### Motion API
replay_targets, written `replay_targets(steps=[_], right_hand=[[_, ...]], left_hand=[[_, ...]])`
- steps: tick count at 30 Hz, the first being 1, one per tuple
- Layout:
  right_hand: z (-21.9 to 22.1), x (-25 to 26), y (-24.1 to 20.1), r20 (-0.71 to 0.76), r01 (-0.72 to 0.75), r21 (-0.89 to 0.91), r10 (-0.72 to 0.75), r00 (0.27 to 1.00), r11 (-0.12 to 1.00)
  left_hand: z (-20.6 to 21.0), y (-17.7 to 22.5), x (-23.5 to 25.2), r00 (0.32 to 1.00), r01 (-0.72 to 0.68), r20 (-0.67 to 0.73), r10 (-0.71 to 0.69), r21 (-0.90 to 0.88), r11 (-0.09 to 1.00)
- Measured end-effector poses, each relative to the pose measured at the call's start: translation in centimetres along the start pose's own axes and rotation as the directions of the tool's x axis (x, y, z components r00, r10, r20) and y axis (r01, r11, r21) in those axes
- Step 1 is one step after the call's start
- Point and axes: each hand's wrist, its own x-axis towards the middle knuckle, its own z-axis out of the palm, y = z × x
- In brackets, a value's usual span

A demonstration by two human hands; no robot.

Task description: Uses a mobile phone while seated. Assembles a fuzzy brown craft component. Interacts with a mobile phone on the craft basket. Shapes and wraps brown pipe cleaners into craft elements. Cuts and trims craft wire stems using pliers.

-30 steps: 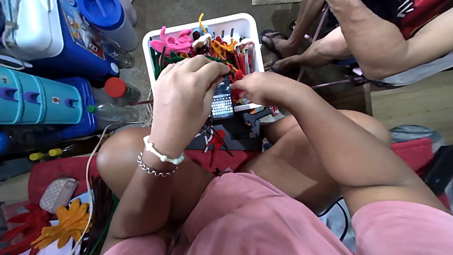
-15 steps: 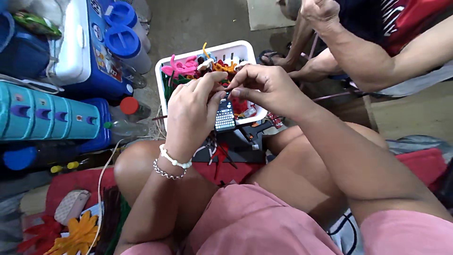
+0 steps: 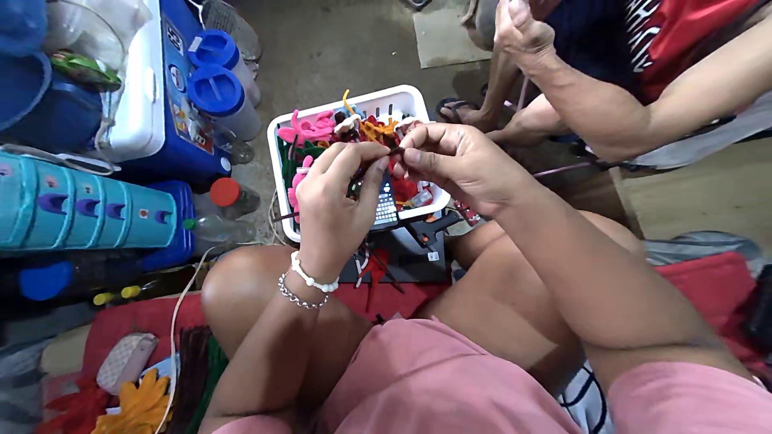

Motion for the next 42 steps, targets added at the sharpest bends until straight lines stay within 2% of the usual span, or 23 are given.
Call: replay_targets(steps=[6, 11, 15, 18, 21, 24, 29, 36, 39, 42], right_hand=[[0.7, -1.0, 0.5, -0.054, 0.076, 0.082, -0.072, 0.996, 0.994], [1.5, -1.0, 0.5, -0.089, 0.171, 0.033, -0.168, 0.982, 0.985], [1.6, -1.0, 0.5, -0.101, 0.191, 0.041, -0.187, 0.977, 0.981], [1.7, -1.2, 0.5, -0.104, 0.259, -0.121, -0.272, 0.957, 0.958], [2.0, -1.1, 0.6, -0.113, 0.343, -0.331, -0.398, 0.91, 0.879], [2.3, -1.1, 0.8, -0.118, 0.352, -0.371, -0.42, 0.9, 0.859], [1.9, -0.8, 1.0, -0.147, 0.307, -0.311, -0.365, 0.919, 0.899], [1.4, -1.3, 0.0, -0.114, 0.159, -0.147, -0.176, 0.978, 0.976], [1.1, -1.6, -0.4, -0.06, 0.033, 0.013, -0.032, 0.998, 0.999], [0.6, -1.5, -0.3, 0.041, -0.102, 0.188, 0.096, 0.994, 0.977]], left_hand=[[1.0, 0.6, -0.5, 1.0, 0.0, -0.017, -0.001, -0.081, 0.997], [1.5, 1.0, -0.8, 0.995, -0.01, -0.102, -0.002, -0.112, 0.994], [1.5, 0.8, -0.9, 0.995, -0.013, -0.105, 0.003, -0.099, 0.995], [1.5, 0.8, -1.0, 0.995, 0.003, -0.102, -0.016, -0.126, 0.992], [1.8, 0.9, -1.2, 0.992, 0.01, -0.12, -0.028, -0.148, 0.989], [1.7, 0.7, -1.2, 0.993, 0.005, -0.119, -0.022, -0.145, 0.989], [1.3, 0.6, -1.0, 0.994, 0.022, -0.106, -0.037, -0.141, 0.99], [1.3, 0.8, -0.9, 0.992, 0.042, -0.109, -0.061, -0.163, 0.986], [1.2, 1.0, -0.8, 0.994, 0.031, -0.099, -0.05, -0.183, 0.983], [1.1, 1.1, -0.8, 0.995, 0.02, -0.093, -0.039, -0.2, 0.98]])
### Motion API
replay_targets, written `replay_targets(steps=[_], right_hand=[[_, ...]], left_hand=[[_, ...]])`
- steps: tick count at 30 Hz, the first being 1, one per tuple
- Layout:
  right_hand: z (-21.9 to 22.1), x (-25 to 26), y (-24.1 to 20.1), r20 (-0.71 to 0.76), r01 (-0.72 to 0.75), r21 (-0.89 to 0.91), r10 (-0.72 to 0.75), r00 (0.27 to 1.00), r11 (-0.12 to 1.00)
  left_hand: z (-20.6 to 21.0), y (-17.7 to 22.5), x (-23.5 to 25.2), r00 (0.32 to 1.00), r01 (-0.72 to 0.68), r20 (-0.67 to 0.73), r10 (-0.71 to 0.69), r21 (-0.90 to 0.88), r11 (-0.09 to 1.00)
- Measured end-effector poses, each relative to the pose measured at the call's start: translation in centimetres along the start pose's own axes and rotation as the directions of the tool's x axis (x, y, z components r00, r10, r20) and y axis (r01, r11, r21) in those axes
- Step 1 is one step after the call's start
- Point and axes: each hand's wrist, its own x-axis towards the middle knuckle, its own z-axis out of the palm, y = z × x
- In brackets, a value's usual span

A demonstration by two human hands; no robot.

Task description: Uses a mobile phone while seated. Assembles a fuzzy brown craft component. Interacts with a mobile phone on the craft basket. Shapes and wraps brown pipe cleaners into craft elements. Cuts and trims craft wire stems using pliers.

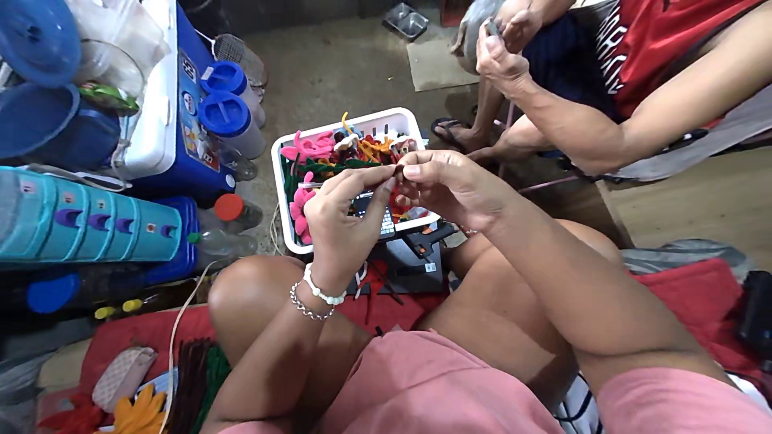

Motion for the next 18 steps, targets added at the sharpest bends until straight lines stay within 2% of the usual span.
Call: replay_targets(steps=[3, 5, 8, 10, 18], right_hand=[[-0.2, 0.1, 0.0, 0.055, -0.055, 0.043, 0.053, 0.997, 0.998], [-0.3, 0.1, 0.0, 0.073, -0.056, -0.01, 0.057, 0.996, 0.998], [-0.6, 0.1, 0.0, 0.108, -0.051, -0.16, 0.069, 0.992, 0.986], [-0.8, -0.1, -0.1, 0.132, -0.034, -0.204, 0.061, 0.989, 0.978], [-0.8, -0.1, 0.4, 0.296, 0.006, -0.173, 0.047, 0.954, 0.985]], left_hand=[[-0.2, 0.1, 0.1, 1.0, -0.014, 0.02, 0.014, -0.009, 1.0], [-0.5, 0.0, 0.2, 0.997, -0.061, 0.053, 0.057, 0.077, 0.995], [-1.5, -0.4, 0.6, 0.966, -0.239, 0.167, 0.196, 0.294, 0.925], [-2.1, -0.7, 0.9, 0.938, -0.329, 0.232, 0.26, 0.347, 0.878], [-2.7, -0.8, 0.8, 0.928, -0.369, 0.189, 0.321, 0.345, 0.863]])
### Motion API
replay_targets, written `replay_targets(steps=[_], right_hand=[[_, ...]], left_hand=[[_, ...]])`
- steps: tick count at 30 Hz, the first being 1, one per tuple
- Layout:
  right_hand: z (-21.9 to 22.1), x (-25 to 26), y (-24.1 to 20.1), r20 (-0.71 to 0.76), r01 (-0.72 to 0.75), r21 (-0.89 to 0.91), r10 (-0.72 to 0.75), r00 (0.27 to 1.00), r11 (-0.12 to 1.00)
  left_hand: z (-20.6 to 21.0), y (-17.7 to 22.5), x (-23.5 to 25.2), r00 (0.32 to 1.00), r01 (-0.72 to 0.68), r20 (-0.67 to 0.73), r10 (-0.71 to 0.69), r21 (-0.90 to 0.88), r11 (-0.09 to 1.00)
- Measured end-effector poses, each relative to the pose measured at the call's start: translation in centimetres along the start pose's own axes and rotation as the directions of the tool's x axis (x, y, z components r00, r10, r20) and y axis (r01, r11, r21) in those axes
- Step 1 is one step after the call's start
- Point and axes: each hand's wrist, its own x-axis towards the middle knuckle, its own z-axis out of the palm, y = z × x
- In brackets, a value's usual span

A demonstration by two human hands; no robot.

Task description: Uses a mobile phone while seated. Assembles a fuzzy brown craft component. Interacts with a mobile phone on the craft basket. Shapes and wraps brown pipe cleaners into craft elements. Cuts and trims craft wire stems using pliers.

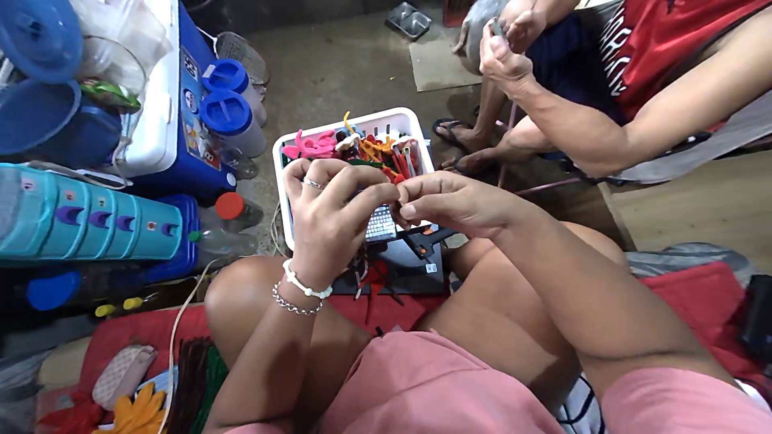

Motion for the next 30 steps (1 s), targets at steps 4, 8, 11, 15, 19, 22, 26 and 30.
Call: replay_targets(steps=[4, 8, 11, 15, 19, 22, 26, 30], right_hand=[[1.4, 0.2, 0.1, -0.194, 0.178, -0.137, -0.203, 0.96, 0.974], [2.8, 0.9, 0.6, -0.4, 0.337, -0.337, -0.457, 0.794, 0.879], [2.7, 1.1, 1.2, -0.444, 0.295, -0.502, -0.535, 0.719, 0.813], [2.6, 0.7, 1.0, -0.47, 0.244, -0.51, -0.505, 0.724, 0.825], [2.3, 0.4, 0.5, -0.455, 0.205, -0.515, -0.469, 0.757, 0.832], [2.2, 0.4, 0.3, -0.508, 0.16, -0.451, -0.4, 0.762, 0.878], [2.1, 0.4, -0.1, -0.48, 0.285, -0.235, -0.366, 0.798, 0.929], [2.1, 0.4, -0.2, -0.507, 0.354, -0.235, -0.425, 0.75, 0.905]], left_hand=[[0.6, 0.3, 0.1, 0.981, 0.147, -0.092, -0.173, -0.24, 0.96], [2.3, 1.8, -0.1, 0.905, 0.329, -0.018, -0.425, -0.603, 0.727], [3.0, 2.0, -0.4, 0.904, 0.333, -0.011, -0.428, -0.611, 0.718], [3.2, 1.8, -0.4, 0.919, 0.278, -0.081, -0.386, -0.56, 0.78], [3.2, 1.7, -0.3, 0.909, 0.31, -0.061, -0.413, -0.564, 0.765], [3.0, 1.8, -0.1, 0.928, 0.298, -0.066, -0.366, -0.457, 0.838], [3.0, 1.8, -0.1, 0.908, 0.356, 0.003, -0.42, -0.535, 0.766], [2.1, 2.0, 0.3, 0.684, 0.548, 0.42, -0.596, -0.836, 0.04]])
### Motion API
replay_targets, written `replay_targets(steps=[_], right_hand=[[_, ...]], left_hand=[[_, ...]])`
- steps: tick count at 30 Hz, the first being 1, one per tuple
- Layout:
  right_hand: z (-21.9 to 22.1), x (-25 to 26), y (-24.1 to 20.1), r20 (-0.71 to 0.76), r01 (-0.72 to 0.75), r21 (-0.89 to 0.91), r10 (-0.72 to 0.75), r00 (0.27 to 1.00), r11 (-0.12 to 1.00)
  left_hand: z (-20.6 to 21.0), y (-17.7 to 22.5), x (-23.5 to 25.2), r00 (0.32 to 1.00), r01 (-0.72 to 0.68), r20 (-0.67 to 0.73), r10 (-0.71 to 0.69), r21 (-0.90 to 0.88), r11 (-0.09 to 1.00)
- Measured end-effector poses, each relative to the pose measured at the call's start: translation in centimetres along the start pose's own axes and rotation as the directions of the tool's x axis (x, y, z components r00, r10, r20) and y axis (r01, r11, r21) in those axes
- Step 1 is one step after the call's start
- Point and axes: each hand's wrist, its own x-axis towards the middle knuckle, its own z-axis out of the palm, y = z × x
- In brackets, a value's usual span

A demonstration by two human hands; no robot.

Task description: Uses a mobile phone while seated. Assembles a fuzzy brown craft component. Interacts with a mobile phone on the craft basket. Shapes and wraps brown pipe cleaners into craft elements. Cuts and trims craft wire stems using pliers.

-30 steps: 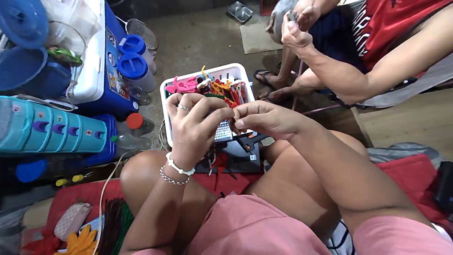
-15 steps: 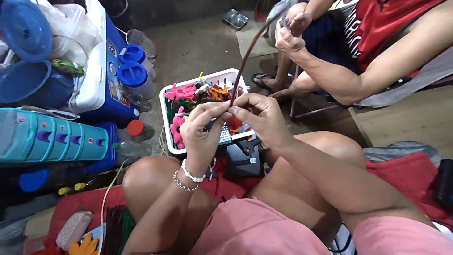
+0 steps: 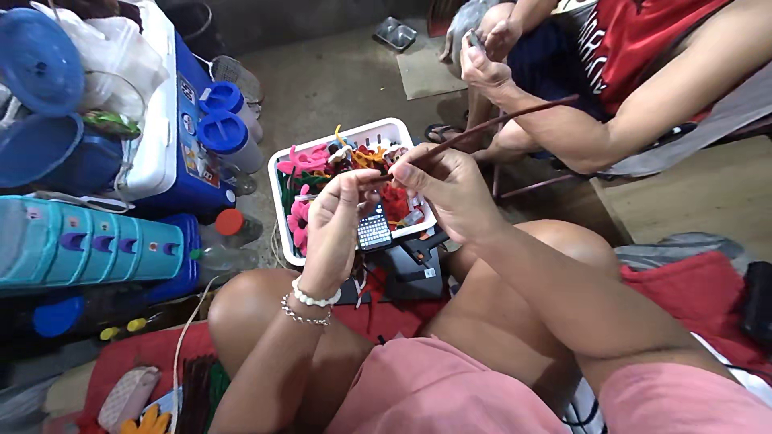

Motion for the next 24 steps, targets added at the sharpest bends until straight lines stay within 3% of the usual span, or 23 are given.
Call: replay_targets(steps=[2, 6, 12, 19, 22, 24], right_hand=[[-0.1, 0.1, 0.0, -0.031, 0.006, -0.002, -0.006, 0.999, 1.0], [-0.3, 0.4, 0.3, -0.081, -0.044, 0.047, 0.048, 0.996, 0.998], [-0.4, 0.5, 0.1, -0.054, 0.023, -0.062, -0.027, 0.998, 0.998], [-0.2, 0.3, 0.1, -0.017, 0.065, -0.141, -0.068, 0.998, 0.988], [-1.1, 0.5, -0.4, 0.06, 0.077, -0.44, -0.056, 0.997, 0.895], [-1.5, 0.4, -0.9, 0.161, 0.219, -0.696, -0.149, 0.976, 0.684]], left_hand=[[0.0, 0.4, 0.2, 0.988, 0.146, 0.075, -0.134, -0.176, 0.974], [-0.1, 0.6, 0.2, 0.976, 0.191, 0.136, -0.167, -0.187, 0.964], [0.1, 0.0, -0.1, 0.994, 0.092, 0.07, -0.081, -0.169, 0.981], [0.7, -0.4, -0.3, 0.995, -0.078, -0.053, 0.079, 0.027, 0.997], [0.8, -0.4, -0.2, 0.984, -0.142, -0.089, 0.152, 0.113, 0.983], [0.8, -0.4, -0.2, 0.977, -0.159, -0.119, 0.176, 0.141, 0.977]])
